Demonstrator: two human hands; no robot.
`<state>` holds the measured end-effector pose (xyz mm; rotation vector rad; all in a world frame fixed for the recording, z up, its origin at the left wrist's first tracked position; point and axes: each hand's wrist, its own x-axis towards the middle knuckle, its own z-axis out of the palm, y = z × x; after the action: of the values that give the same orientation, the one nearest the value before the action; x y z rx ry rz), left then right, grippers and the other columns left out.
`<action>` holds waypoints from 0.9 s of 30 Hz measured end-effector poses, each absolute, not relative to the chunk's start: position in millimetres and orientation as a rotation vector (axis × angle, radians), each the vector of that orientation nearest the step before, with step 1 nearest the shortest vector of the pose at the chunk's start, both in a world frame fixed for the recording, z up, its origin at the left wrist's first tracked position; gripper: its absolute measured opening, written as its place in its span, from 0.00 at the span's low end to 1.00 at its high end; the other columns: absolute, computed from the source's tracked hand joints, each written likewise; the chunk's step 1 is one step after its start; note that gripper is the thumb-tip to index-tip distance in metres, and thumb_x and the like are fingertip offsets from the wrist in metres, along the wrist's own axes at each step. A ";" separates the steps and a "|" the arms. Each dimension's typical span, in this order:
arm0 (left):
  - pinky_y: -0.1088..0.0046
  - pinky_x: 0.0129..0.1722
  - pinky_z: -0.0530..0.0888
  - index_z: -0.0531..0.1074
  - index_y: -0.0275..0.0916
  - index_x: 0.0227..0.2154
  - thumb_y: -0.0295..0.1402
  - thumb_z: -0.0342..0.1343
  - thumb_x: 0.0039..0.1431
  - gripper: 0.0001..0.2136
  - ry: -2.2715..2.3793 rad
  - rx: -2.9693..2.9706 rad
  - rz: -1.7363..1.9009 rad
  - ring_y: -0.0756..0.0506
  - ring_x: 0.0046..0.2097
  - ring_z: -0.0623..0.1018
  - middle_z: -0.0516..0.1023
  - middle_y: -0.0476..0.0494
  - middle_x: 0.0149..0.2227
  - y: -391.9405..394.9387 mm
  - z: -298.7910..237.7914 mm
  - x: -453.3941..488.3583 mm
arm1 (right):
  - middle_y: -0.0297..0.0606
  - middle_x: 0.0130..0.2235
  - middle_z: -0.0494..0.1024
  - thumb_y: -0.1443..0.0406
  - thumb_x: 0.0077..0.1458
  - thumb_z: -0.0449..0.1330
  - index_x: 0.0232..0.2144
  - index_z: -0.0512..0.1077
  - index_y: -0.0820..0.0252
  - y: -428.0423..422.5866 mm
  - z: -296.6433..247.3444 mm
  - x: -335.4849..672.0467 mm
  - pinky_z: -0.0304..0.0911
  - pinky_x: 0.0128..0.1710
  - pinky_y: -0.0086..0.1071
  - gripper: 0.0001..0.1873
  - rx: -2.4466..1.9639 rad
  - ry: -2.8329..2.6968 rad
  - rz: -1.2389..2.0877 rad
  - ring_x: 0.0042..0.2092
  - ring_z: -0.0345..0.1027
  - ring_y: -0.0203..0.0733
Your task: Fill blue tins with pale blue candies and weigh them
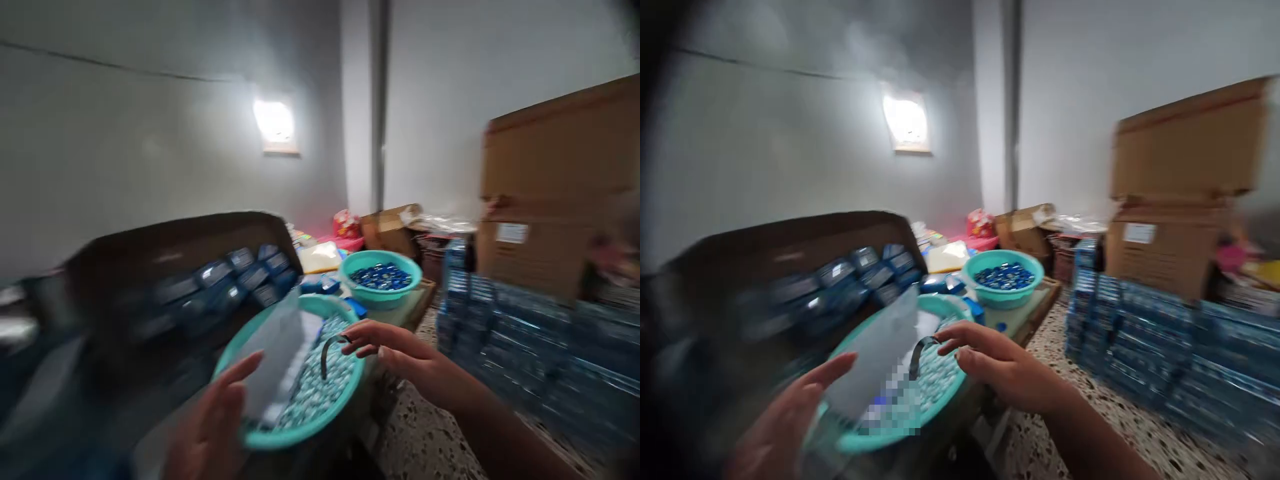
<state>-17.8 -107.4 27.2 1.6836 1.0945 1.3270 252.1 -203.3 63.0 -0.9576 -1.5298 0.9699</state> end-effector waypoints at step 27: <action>0.72 0.37 0.77 0.78 0.39 0.46 0.51 0.62 0.55 0.23 1.727 1.211 1.458 0.46 0.35 0.79 0.80 0.44 0.33 -189.4 0.8 -183.8 | 0.37 0.33 0.78 0.52 0.49 0.71 0.34 0.77 0.62 -124.9 7.1 1.1 0.67 0.34 0.29 0.19 -0.737 -1.387 1.598 0.34 0.71 0.37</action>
<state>-183.8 -189.4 0.8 1.2113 1.7265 1.4582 1.1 -124.9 7.1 -0.7373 -1.3870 1.5976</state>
